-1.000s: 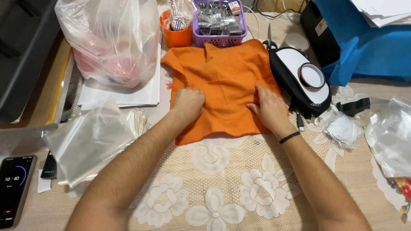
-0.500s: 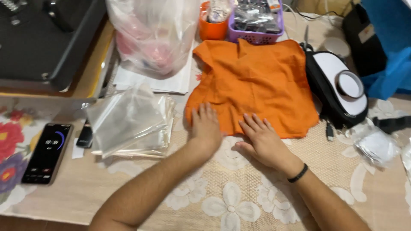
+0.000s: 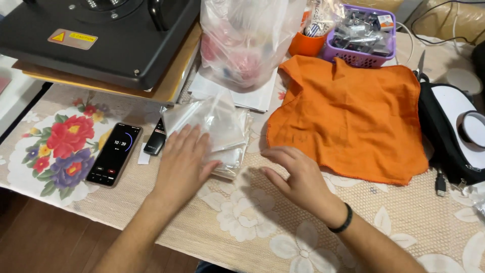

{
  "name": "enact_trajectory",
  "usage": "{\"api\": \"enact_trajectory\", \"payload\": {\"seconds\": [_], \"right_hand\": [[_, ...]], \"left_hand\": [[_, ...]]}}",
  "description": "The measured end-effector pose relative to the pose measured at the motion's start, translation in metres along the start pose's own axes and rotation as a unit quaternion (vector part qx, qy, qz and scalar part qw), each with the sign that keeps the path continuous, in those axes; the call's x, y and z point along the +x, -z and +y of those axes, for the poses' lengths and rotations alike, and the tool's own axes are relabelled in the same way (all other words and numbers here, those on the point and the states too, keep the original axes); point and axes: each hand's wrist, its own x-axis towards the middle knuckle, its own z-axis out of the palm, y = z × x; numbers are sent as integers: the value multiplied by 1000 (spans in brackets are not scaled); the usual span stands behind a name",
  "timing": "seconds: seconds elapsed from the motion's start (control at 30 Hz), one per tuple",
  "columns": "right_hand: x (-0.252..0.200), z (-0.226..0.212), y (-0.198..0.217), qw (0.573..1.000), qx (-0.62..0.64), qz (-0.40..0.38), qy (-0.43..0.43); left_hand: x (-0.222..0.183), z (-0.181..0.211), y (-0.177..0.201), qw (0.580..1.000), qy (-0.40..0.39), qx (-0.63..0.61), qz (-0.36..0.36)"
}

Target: Packaging small items into individual plastic bags at a workstation.

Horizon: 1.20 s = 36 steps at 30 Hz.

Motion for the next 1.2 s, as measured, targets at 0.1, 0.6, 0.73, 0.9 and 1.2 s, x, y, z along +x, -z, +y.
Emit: {"api": "enact_trajectory", "payload": {"seconds": [0.1, 0.6, 0.73, 0.9, 1.2], "right_hand": [[40, 0, -24, 998, 12, -3, -55], [88, 5, -59, 913, 286, -34, -288], [65, 7, -44, 866, 422, 18, -267], [-12, 25, 30, 865, 482, 9, -137], [-131, 62, 78, 893, 395, 91, -197]], "left_hand": [[-7, -14, -6, 996, 34, -67, -40], [-21, -3, -22, 991, 32, -127, -36], [-21, 15, -7, 987, 13, -153, -50], [-39, 66, 8, 921, 46, -375, 98], [-34, 154, -18, 458, 118, -860, -192]]}}
